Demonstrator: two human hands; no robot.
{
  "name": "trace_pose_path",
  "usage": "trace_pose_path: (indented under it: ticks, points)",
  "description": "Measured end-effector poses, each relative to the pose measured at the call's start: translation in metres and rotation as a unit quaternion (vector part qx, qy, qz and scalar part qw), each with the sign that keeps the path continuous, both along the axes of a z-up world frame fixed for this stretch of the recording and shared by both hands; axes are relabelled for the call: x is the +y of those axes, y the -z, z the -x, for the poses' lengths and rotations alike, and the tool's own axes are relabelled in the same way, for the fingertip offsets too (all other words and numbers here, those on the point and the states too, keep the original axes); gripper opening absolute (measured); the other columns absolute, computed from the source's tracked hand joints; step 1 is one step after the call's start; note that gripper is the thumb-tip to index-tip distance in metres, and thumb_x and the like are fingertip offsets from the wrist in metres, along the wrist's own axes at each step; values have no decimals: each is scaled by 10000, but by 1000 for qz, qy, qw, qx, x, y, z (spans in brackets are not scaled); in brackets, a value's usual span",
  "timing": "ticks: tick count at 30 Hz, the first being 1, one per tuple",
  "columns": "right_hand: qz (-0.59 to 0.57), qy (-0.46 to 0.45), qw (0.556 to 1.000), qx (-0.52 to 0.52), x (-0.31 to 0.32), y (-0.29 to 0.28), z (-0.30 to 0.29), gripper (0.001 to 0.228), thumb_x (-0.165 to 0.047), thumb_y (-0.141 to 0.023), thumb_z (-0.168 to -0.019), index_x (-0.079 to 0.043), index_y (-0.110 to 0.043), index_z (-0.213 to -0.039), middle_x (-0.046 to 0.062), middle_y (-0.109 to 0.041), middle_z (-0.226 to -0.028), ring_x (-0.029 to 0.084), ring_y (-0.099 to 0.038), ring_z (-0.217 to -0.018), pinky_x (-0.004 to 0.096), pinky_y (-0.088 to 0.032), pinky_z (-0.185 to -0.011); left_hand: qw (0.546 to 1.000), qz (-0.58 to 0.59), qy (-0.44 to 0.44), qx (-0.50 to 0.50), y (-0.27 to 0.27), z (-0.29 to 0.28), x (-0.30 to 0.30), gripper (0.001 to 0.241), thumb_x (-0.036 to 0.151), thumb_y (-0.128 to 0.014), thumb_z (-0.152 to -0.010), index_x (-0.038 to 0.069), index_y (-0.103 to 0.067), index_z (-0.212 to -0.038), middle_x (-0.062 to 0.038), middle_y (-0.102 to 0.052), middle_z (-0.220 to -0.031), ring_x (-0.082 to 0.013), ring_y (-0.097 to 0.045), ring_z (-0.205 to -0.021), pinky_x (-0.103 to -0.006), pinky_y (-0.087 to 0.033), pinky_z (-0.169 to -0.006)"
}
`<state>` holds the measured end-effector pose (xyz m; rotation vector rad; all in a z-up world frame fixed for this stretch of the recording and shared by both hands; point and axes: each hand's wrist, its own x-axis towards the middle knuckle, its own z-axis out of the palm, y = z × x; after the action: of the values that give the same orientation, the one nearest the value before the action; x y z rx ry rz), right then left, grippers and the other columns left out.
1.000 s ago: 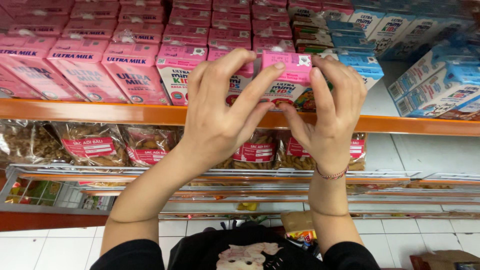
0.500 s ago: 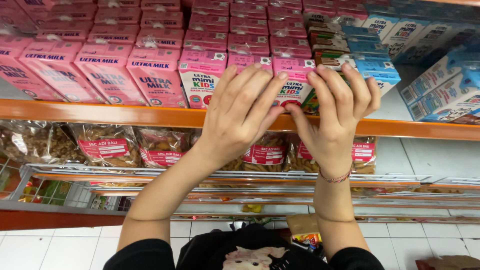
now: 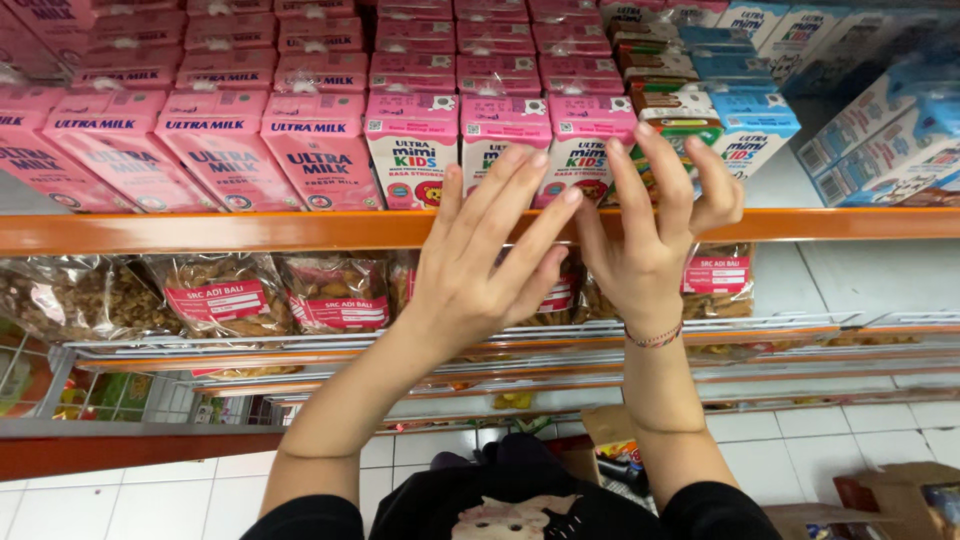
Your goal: The person takes various grocery items, including small milk cartons and snack bags, from a shelf or a cardboard box and wipes them down individually with a cloth before scanning each item with a handheld barcode scanner and placing them into the box.
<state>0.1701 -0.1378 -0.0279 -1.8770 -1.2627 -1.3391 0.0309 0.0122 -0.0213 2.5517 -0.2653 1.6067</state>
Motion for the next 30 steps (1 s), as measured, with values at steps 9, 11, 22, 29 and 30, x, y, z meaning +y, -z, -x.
trace_pose_path:
  ticks: [9,11,22,29,30]
  points:
    - [-166,-119,973,103,-34,92,39,263,-179,-725,-931,-51,-642,-1146,148,-570,-1250,348,-562,-1160,504,-502,-1026,971,92,212,65,78,24,-32,353,127,-773,-929,85,-697,-1272,-145,-600,-1304,-343,-636,-1279,-582,-384,-1208]
    - [-174,-94,970,138,-49,114,47,241,-148,-714,-927,-48,-631,-1130,158,-578,-1231,346,-588,-1135,508,-505,-1016,955,124,256,89,101,22,-41,333,104,-779,-907,79,-701,-1230,-143,-606,-1267,-338,-652,-1244,-567,-438,-1176]
    - [-214,151,903,340,-184,223,89,266,94,-649,-885,13,-662,-1138,165,-604,-1184,281,-640,-1085,367,-547,-958,803,316,397,312,224,-5,-149,254,49,-763,-878,53,-706,-1126,-157,-627,-1229,-321,-677,-1082,-396,-569,-935]
    - [-301,257,816,420,-294,319,103,216,118,-642,-939,14,-671,-1125,133,-625,-1124,190,-646,-962,296,-552,-864,727,288,434,448,304,-29,-227,215,55,-719,-904,43,-707,-1119,-137,-631,-1198,-313,-687,-1080,-381,-566,-926]
    - [-322,261,801,432,-309,336,105,192,112,-644,-960,12,-675,-1121,131,-624,-1116,170,-643,-939,286,-552,-849,725,274,430,464,318,-34,-238,215,60,-718,-902,41,-711,-1116,-139,-631,-1187,-317,-688,-1070,-386,-559,-927]
